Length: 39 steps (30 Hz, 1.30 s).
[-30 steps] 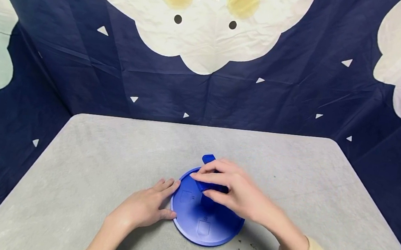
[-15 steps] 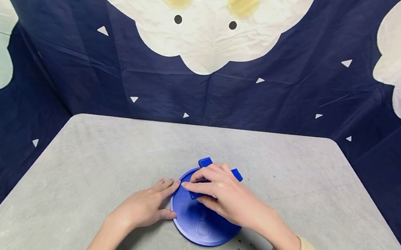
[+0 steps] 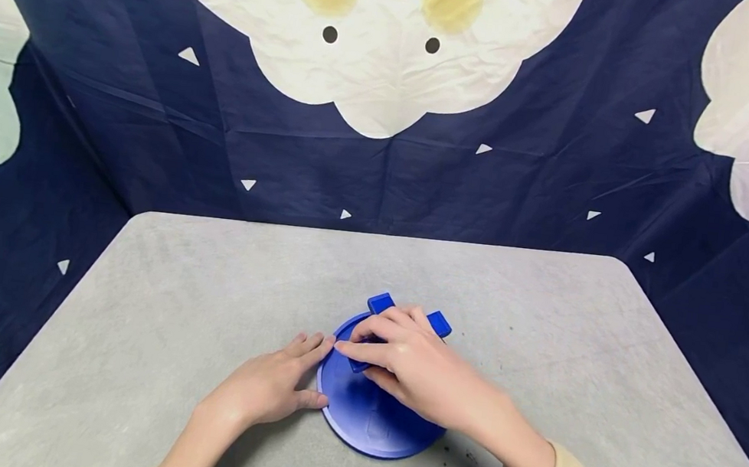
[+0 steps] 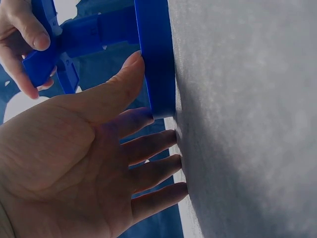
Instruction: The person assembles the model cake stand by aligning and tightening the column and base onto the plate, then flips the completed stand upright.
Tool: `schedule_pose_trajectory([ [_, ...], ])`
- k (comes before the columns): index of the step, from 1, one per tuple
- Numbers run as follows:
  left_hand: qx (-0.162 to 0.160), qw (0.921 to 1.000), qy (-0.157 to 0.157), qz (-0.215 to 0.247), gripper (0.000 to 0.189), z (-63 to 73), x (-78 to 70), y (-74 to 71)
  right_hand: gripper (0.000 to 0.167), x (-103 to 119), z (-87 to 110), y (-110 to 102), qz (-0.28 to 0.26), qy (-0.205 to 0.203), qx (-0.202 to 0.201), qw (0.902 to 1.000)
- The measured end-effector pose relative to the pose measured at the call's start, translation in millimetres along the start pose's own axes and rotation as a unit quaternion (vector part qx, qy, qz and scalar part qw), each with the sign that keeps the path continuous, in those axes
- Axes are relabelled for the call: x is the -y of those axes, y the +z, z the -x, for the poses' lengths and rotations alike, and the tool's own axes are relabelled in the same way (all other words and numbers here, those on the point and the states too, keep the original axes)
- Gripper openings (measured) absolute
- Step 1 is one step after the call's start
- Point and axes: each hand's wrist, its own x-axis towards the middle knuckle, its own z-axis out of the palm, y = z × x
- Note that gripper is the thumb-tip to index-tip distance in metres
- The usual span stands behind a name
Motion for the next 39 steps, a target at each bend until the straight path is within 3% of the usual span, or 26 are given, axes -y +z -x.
schedule_pose_trajectory([
  [7, -0.002, 1.0, 0.003, 0.001, 0.082, 0.9, -0.2, -0.4, 0.041, -1, 2.2, 3, -0.025, 0.003, -0.026, 0.9993],
  [12, -0.008, 1.0, 0.006, -0.001, 0.082, 1.0, -0.3, 0.0, 0.038, -9, 9.2, 0, -0.071, 0.03, -0.089, 0.993],
  [17, -0.012, 0.9999, 0.01, 0.001, 0.082, 0.9, 0.6, 1.1, 0.036, -22, 22.8, -5, -0.084, 0.11, -0.152, 0.9786],
  [23, -0.012, 0.9998, 0.014, 0.002, 0.083, 0.5, 0.7, 0.6, 0.036, -34, 45.8, -5, -0.107, 0.222, -0.152, 0.9572],
  [39, 0.001, 1.0, 0.003, 0.003, 0.083, -0.2, 1.0, -1.2, 0.035, -36, 65.6, 5, -0.176, 0.243, -0.178, 0.9373],
])
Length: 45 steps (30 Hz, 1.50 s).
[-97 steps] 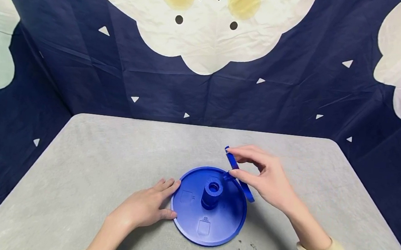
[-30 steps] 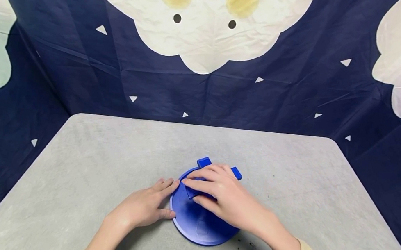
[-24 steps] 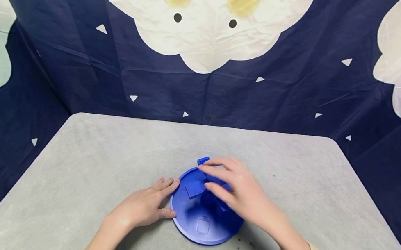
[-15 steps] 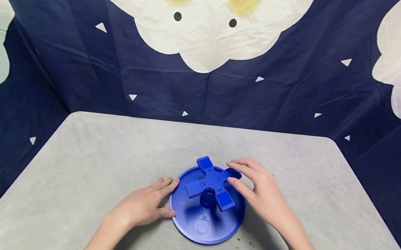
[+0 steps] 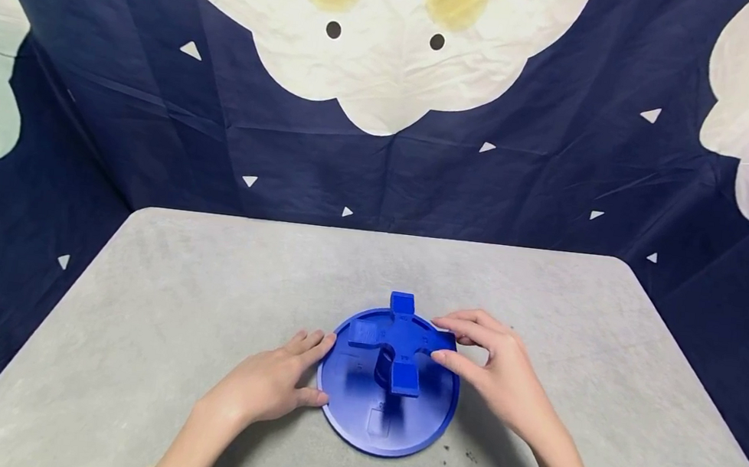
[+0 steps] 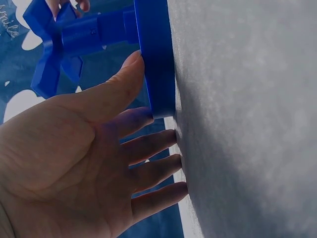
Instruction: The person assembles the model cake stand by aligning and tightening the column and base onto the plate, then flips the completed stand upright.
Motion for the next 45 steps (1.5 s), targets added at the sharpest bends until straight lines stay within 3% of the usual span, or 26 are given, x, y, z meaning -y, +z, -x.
schedule_pose_trajectory([
  [35, -0.002, 1.0, 0.0, 0.001, 0.083, 1.0, -0.4, -0.8, 0.038, 19, 16.1, -2, -0.016, -0.024, 0.028, 0.9992],
  [41, -0.002, 1.0, -0.002, 0.002, 0.083, 1.3, -0.8, -1.4, 0.027, 14, 12.2, -1, -0.01, -0.017, -0.013, 0.9997],
  [45, -0.002, 1.0, -0.002, 0.004, 0.083, 1.6, -0.6, -1.5, 0.044, 6, 8.5, 5, -0.025, 0.003, -0.034, 0.9991],
])
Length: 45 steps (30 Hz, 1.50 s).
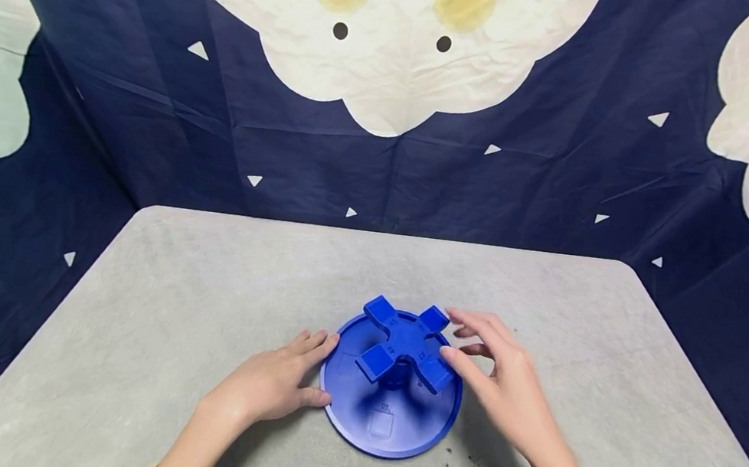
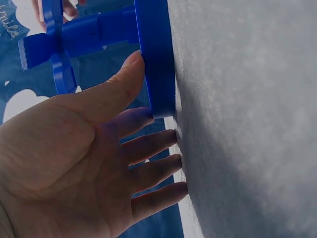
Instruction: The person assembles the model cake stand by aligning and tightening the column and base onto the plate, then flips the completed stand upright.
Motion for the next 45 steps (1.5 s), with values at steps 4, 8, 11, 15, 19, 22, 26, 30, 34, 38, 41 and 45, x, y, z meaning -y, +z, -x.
schedule_pose_trajectory([
  [4, 0.0, 1.0, 0.0, 0.0, 0.083, 0.1, 0.5, 0.2, 0.061, -8, -1.2, 7, -0.052, 0.028, 0.04, 0.9974],
  [8, -0.002, 1.0, 0.001, -0.001, 0.083, 0.3, 0.8, 0.4, 0.066, -12, -0.1, 11, -0.094, 0.03, 0.087, 0.9913],
  [11, -0.004, 1.0, 0.002, -0.003, 0.083, 0.3, 0.7, 0.5, 0.063, -14, 0.5, 13, -0.107, 0.025, 0.093, 0.9896],
  [15, -0.004, 1.0, 0.003, -0.004, 0.083, 0.1, 0.6, 0.5, 0.052, -14, 0.4, 12, -0.107, 0.025, 0.062, 0.992],
  [19, -0.002, 1.0, 0.003, -0.004, 0.083, 0.0, 0.8, 0.7, 0.042, -13, 0.1, 10, -0.095, 0.024, 0.037, 0.9945],
  [22, -0.002, 1.0, 0.004, -0.003, 0.083, 0.1, 1.0, 0.8, 0.037, -13, 0.1, 9, -0.07, 0.022, 0.027, 0.9969],
  [26, -0.003, 1.0, 0.004, -0.002, 0.083, 0.0, 1.3, 1.1, 0.034, -12, 0.4, 5, -0.032, 0.013, 0.016, 0.9993],
  [30, -0.002, 1.0, 0.002, -0.003, 0.083, -0.6, 0.9, 1.2, 0.033, -10, 1.1, 0, 0.003, 0.005, 0.019, 0.9998],
  [34, -0.003, 1.0, 0.001, -0.004, 0.084, -0.6, 0.2, 0.9, 0.03, -7, 2.1, -4, 0.017, 0.0, 0.036, 0.9992],
  [38, -0.007, 1.0, 0.004, -0.004, 0.083, 0.1, -0.2, 1.0, 0.03, -3, 3.0, -8, 0.017, -0.009, 0.053, 0.9984],
  [41, -0.007, 1.0, 0.004, -0.003, 0.083, 0.5, -0.3, 1.0, 0.03, -1, 3.3, -10, 0.012, -0.02, 0.059, 0.998],
  [45, -0.006, 1.0, 0.003, -0.001, 0.083, 0.7, -0.2, 1.1, 0.029, 2, 3.6, -11, 0.009, -0.037, 0.067, 0.9971],
])
